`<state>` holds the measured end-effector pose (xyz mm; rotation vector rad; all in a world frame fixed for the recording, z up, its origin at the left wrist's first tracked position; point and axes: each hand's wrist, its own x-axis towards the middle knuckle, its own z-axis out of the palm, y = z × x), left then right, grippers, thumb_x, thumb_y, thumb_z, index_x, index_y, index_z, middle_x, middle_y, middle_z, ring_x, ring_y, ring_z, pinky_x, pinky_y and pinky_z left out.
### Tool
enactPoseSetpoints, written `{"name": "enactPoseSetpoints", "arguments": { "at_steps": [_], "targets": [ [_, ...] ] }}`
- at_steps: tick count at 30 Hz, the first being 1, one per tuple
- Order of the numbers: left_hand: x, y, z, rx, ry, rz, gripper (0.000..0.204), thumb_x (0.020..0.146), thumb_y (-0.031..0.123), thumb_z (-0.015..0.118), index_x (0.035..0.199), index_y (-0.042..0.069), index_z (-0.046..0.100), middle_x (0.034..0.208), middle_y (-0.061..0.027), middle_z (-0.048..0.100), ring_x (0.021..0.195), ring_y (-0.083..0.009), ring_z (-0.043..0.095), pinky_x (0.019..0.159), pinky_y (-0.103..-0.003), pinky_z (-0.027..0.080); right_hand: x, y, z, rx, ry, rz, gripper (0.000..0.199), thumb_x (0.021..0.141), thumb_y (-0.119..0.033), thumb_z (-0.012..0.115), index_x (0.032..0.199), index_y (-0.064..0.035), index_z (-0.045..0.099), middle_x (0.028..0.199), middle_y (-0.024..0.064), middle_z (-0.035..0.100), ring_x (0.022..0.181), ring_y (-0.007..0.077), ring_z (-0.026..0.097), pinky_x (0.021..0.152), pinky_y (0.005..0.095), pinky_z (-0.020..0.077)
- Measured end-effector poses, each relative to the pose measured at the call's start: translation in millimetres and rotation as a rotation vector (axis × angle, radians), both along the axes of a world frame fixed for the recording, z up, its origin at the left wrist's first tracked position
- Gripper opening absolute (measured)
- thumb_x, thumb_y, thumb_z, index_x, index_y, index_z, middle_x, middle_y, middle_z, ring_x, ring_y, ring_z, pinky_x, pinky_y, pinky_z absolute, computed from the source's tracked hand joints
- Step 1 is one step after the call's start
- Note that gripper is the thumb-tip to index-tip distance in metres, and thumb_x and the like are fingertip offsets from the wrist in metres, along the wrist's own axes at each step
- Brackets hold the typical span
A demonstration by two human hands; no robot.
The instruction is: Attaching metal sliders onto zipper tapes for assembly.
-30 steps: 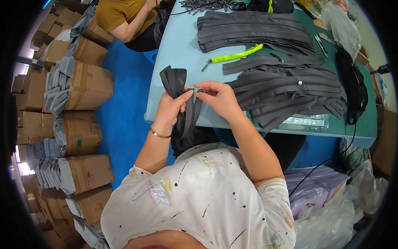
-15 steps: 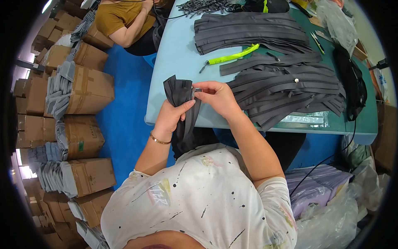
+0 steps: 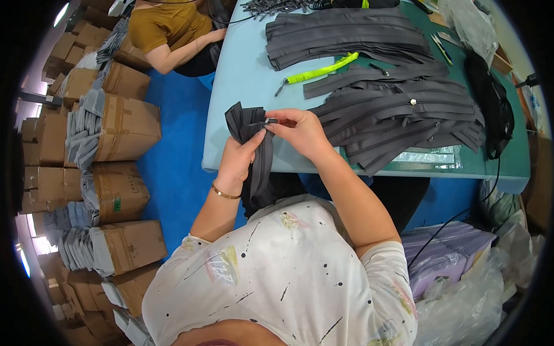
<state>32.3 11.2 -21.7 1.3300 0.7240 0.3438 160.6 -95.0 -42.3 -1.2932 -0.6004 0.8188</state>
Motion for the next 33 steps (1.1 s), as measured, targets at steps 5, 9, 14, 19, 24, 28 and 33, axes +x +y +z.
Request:
{"name": "enactPoseSetpoints", "arguments": {
  "at_steps": [5, 9, 14, 19, 24, 28, 33],
  "targets": [
    [0.6, -0.3, 2.7, 0.005, 0.021, 0.003, 0.015, 0.082, 0.018, 0.067, 0.089, 0.005, 0.064, 0.063, 0.0074, 0.050, 0.048, -0.0011, 0.033, 0.041, -0.020, 0.023, -3.1, -1.4, 5.9, -0.053, -0.049, 0.012, 0.023, 0.079, -0.001, 0.065, 0.102, -0.0005, 0.065, 0.089, 0.0030, 0.066, 0.082, 0.0068, 0.059, 0.074, 0.0208, 0.0474],
    [0.2, 1.0, -0.6, 0.025, 0.016, 0.006, 0.015, 0.082, 0.018, 0.066, 0.091, 0.005, 0.064, 0.065, 0.0074, 0.051, 0.048, -0.0007, 0.032, 0.041, -0.020, 0.023, -1.2, -1.3, 1.1, -0.051, -0.112, 0.041, 0.022, 0.080, -0.002, 0.065, 0.102, -0.0001, 0.065, 0.090, 0.0032, 0.066, 0.082, 0.0069, 0.059, 0.075, 0.0213, 0.0476],
    [-1.5, 0.9, -1.4, 0.015, 0.004, 0.016, 0.016, 0.083, 0.018, 0.066, 0.092, 0.006, 0.063, 0.067, 0.0074, 0.051, 0.047, -0.0006, 0.032, 0.041, -0.020, 0.023, -1.1, 0.5, 2.5, -0.037, -0.129, 0.052, 0.023, 0.082, -0.006, 0.064, 0.105, -0.0005, 0.063, 0.093, 0.0033, 0.065, 0.084, 0.0070, 0.058, 0.077, 0.0221, 0.0471],
    [-0.6, 1.8, -3.3, 0.014, -0.008, 0.004, 0.018, 0.083, 0.019, 0.066, 0.095, 0.006, 0.062, 0.067, 0.0080, 0.050, 0.046, -0.0003, 0.030, 0.039, -0.019, 0.021, -1.4, -0.4, 4.9, -0.055, -0.081, 0.026, 0.024, 0.082, -0.006, 0.064, 0.105, -0.0016, 0.063, 0.094, 0.0038, 0.066, 0.085, 0.0077, 0.059, 0.077, 0.0220, 0.0470],
    [4.4, -1.7, -0.7, -0.043, -0.143, 0.108, 0.022, 0.082, 0.012, 0.066, 0.101, 0.002, 0.059, 0.085, 0.0012, 0.059, 0.069, -0.0046, 0.051, 0.059, -0.020, 0.040, -4.3, -0.4, 4.4, -0.054, -0.060, 0.002, 0.022, 0.081, -0.009, 0.065, 0.102, -0.0044, 0.066, 0.087, 0.0036, 0.067, 0.079, 0.0074, 0.059, 0.072, 0.0226, 0.0479],
    [4.1, -0.6, -4.8, -0.071, -0.162, 0.107, 0.021, 0.082, 0.008, 0.066, 0.101, 0.001, 0.059, 0.095, -0.0024, 0.061, 0.085, -0.0084, 0.054, 0.074, -0.023, 0.043, -3.1, -0.5, 1.1, -0.038, -0.034, 0.018, 0.024, 0.080, -0.008, 0.065, 0.104, -0.0044, 0.066, 0.087, 0.0037, 0.066, 0.078, 0.0072, 0.059, 0.072, 0.0222, 0.0478],
    [4.2, -3.0, -5.4, -0.055, -0.193, 0.116, 0.020, 0.082, 0.008, 0.066, 0.100, 0.001, 0.060, 0.094, -0.0024, 0.062, 0.084, -0.0085, 0.055, 0.075, -0.023, 0.043, -3.3, -1.6, 1.4, -0.044, -0.065, 0.018, 0.025, 0.080, -0.005, 0.065, 0.105, -0.0035, 0.064, 0.089, 0.0026, 0.065, 0.079, 0.0065, 0.058, 0.072, 0.0212, 0.0475]
  ]
}}
